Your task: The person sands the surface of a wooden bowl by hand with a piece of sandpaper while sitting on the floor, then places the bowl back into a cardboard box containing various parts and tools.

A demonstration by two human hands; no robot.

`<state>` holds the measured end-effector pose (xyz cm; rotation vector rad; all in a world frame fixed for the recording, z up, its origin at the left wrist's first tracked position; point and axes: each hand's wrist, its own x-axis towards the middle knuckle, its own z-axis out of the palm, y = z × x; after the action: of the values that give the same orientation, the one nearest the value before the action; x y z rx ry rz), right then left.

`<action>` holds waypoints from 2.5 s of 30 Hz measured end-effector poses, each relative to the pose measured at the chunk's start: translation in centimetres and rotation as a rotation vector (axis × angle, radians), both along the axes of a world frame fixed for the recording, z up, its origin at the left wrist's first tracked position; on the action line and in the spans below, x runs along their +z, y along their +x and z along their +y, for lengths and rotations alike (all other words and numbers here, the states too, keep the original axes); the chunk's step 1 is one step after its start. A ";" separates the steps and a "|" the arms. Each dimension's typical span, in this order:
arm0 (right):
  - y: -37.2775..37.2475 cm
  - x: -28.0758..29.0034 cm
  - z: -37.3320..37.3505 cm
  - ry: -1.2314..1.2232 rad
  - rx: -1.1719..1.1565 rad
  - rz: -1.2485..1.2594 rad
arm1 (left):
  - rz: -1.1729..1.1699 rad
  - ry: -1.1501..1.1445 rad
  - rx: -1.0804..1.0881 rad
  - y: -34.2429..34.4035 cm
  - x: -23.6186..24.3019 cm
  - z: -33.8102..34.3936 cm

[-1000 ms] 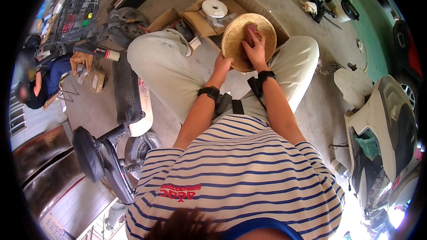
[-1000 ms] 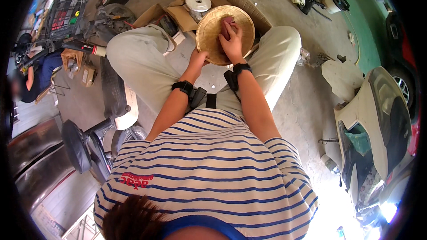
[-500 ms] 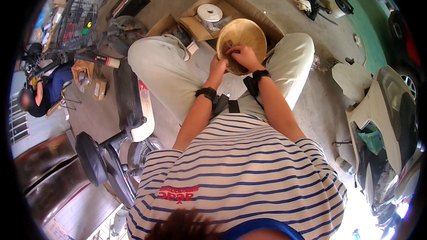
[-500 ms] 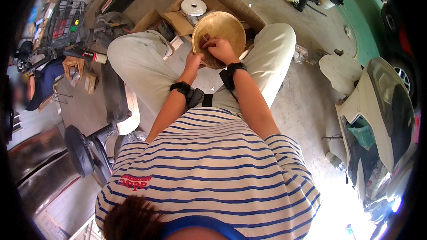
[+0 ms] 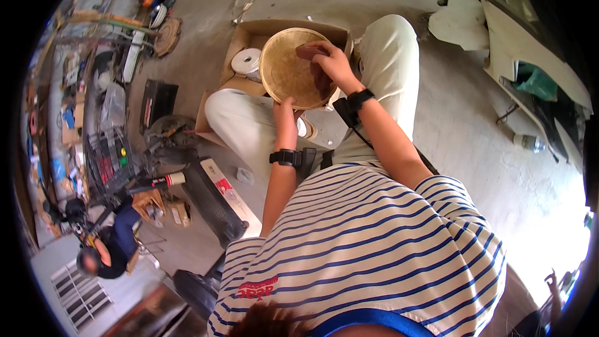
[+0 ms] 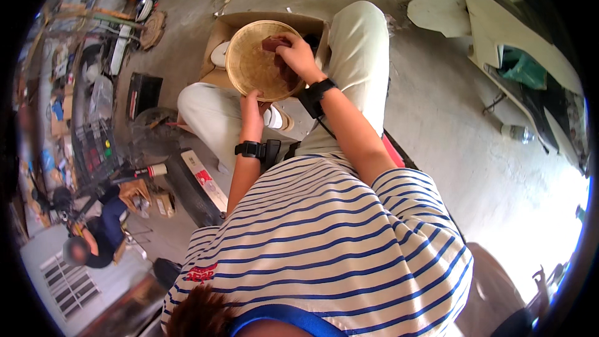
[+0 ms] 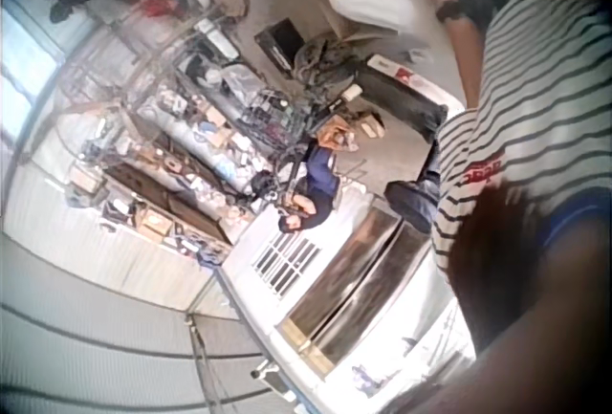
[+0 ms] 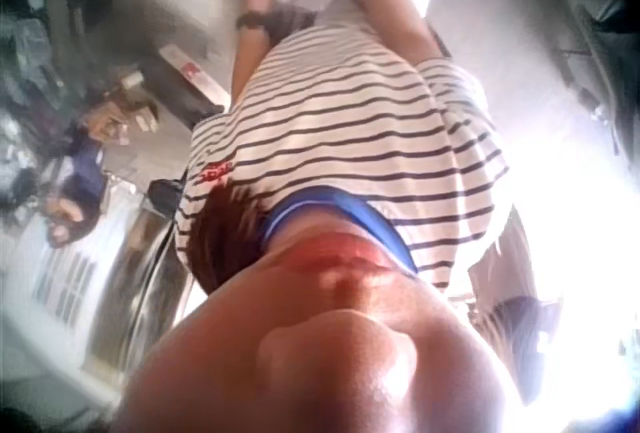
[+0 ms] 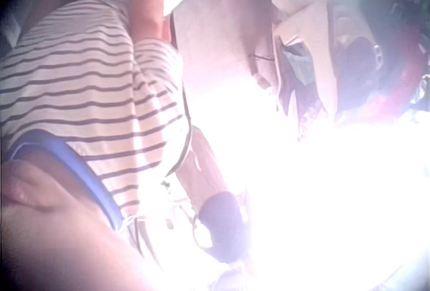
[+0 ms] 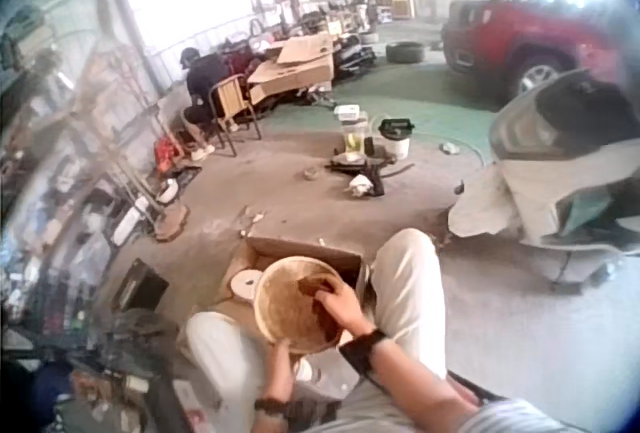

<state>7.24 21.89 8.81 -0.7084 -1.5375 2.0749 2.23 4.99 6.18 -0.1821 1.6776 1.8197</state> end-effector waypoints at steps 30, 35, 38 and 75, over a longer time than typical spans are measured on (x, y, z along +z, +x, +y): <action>8.4 -5.0 1.9 0.230 -0.768 -0.079 | -0.143 -0.009 -0.657 -0.3 -1.6 7.4; 8.0 -6.2 2.1 0.534 -0.546 -0.221 | -0.159 0.028 -0.715 -0.5 -2.3 6.4; 7.5 -6.0 2.2 0.711 -0.361 -0.273 | -0.140 0.037 -0.695 -0.1 -2.2 6.1; 6.7 -10.5 -0.9 0.601 0.359 -0.515 | -0.256 -0.030 -0.589 -0.5 -8.5 3.5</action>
<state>13.97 20.95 -1.72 -0.8027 -2.5812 1.5490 1.74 8.49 -2.34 0.0630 1.3895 1.2722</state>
